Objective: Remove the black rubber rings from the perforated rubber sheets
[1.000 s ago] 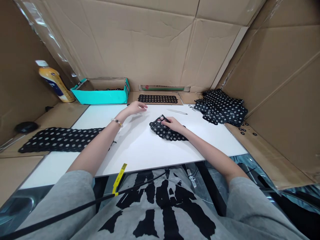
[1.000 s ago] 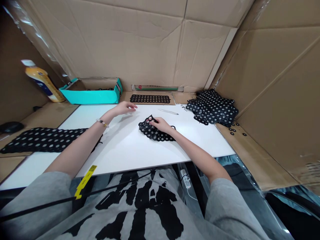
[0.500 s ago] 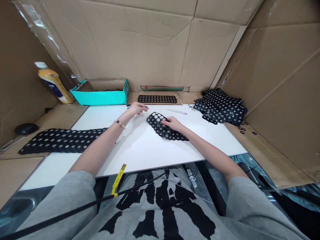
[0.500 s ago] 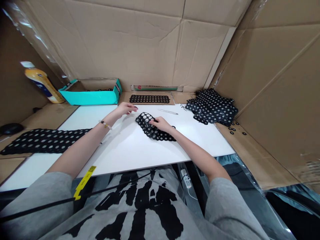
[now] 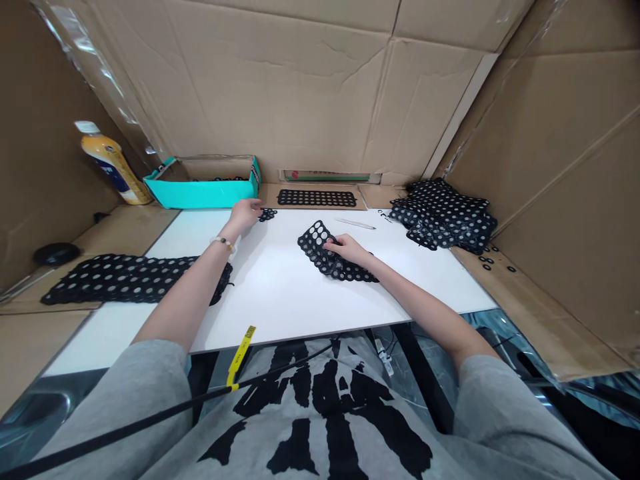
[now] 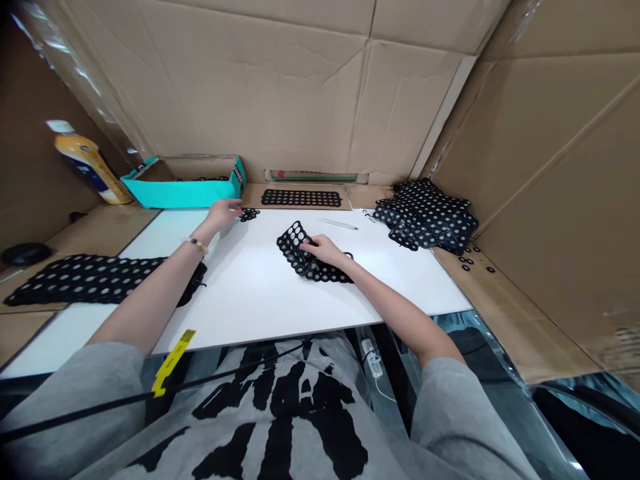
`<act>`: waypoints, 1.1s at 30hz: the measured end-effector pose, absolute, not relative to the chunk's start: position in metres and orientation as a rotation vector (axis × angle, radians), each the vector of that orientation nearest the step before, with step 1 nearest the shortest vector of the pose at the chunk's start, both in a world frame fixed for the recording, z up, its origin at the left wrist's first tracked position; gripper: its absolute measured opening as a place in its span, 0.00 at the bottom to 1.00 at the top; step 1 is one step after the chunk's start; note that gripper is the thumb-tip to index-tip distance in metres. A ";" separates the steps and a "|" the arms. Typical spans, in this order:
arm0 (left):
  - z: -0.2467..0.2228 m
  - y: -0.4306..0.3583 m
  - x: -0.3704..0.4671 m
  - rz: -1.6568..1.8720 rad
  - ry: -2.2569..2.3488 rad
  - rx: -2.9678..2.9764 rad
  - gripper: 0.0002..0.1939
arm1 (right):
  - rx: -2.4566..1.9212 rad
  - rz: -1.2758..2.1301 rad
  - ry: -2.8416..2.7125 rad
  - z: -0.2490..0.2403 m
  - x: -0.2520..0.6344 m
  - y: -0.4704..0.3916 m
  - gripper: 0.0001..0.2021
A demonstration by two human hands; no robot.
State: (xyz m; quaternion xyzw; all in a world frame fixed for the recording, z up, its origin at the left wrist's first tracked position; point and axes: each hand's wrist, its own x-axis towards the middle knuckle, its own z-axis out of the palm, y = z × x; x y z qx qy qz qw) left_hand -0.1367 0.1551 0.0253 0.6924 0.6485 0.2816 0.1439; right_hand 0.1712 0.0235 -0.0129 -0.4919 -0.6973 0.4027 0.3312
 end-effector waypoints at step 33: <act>0.048 0.074 -0.026 0.267 1.013 2.352 0.14 | -1.035 1.224 -1.699 -0.010 0.173 0.026 0.19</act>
